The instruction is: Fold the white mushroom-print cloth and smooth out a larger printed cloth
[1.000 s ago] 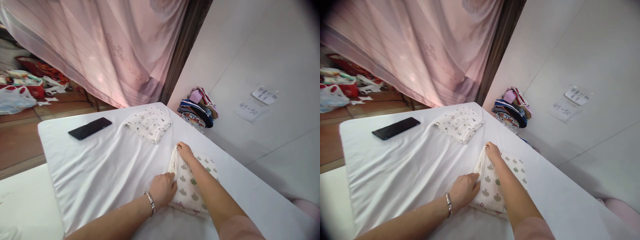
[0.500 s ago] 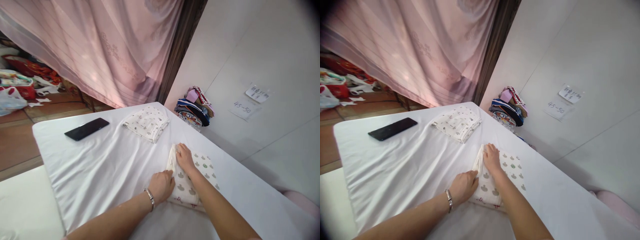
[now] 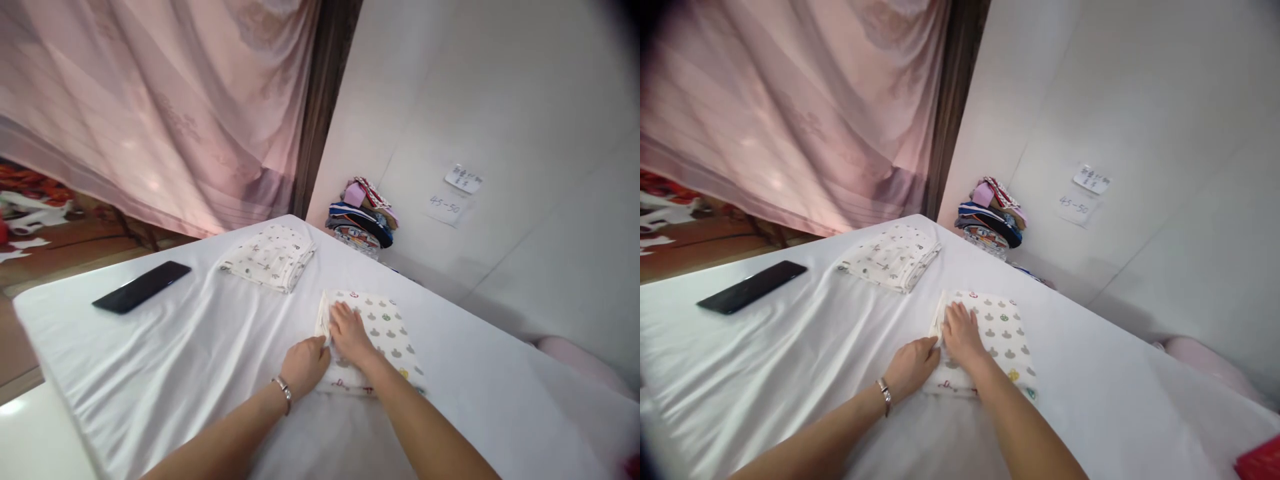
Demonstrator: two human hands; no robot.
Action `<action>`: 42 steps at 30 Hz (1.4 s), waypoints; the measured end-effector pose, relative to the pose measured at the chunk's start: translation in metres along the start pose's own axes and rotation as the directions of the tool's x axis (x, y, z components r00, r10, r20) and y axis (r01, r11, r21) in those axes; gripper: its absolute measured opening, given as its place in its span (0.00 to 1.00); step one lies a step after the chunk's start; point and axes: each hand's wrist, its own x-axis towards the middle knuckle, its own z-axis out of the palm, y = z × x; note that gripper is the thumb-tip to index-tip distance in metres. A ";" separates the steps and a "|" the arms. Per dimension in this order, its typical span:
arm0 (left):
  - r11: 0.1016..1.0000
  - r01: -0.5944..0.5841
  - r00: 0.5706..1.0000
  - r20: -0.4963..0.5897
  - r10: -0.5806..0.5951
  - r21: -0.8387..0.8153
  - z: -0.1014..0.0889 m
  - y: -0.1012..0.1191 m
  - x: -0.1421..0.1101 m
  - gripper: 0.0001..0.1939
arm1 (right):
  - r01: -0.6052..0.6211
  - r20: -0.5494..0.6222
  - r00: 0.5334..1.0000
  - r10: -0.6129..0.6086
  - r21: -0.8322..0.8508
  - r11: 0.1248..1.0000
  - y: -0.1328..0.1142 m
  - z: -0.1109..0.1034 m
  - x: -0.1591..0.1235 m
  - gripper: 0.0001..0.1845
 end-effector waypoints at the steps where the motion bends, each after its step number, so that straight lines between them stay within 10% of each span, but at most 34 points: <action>1: 1.000 -0.003 1.000 -0.006 0.003 0.005 0.000 0.000 0.000 0.11 | 0.015 0.015 1.000 -0.015 0.021 1.000 -0.001 -0.001 -0.009 0.24; 11: 0.999 -0.012 1.000 -0.024 0.013 0.035 0.004 0.001 -0.002 0.10 | -0.213 -0.167 0.963 0.210 -0.003 0.977 0.079 -0.021 -0.107 0.23; 23: 0.983 0.057 0.995 -0.069 -0.070 -0.177 0.004 -0.004 -0.011 0.21 | 0.008 -0.435 0.895 0.098 0.235 0.972 0.102 -0.016 -0.166 0.18; 28: 0.970 -0.241 0.923 -0.309 0.229 0.000 -0.001 0.003 -0.027 0.22 | 0.082 -0.442 0.896 0.040 0.254 0.964 0.120 -0.008 -0.177 0.21; 32: 0.858 -0.499 0.830 -0.220 0.513 0.120 0.006 0.009 -0.036 0.19 | -0.004 -0.409 0.903 0.128 0.290 0.957 0.131 -0.007 -0.178 0.25; 42: 0.857 -0.502 0.844 -0.150 0.515 0.118 0.016 0.007 -0.028 0.17 | -0.274 -0.367 0.880 0.301 0.124 0.954 0.120 -0.009 -0.177 0.27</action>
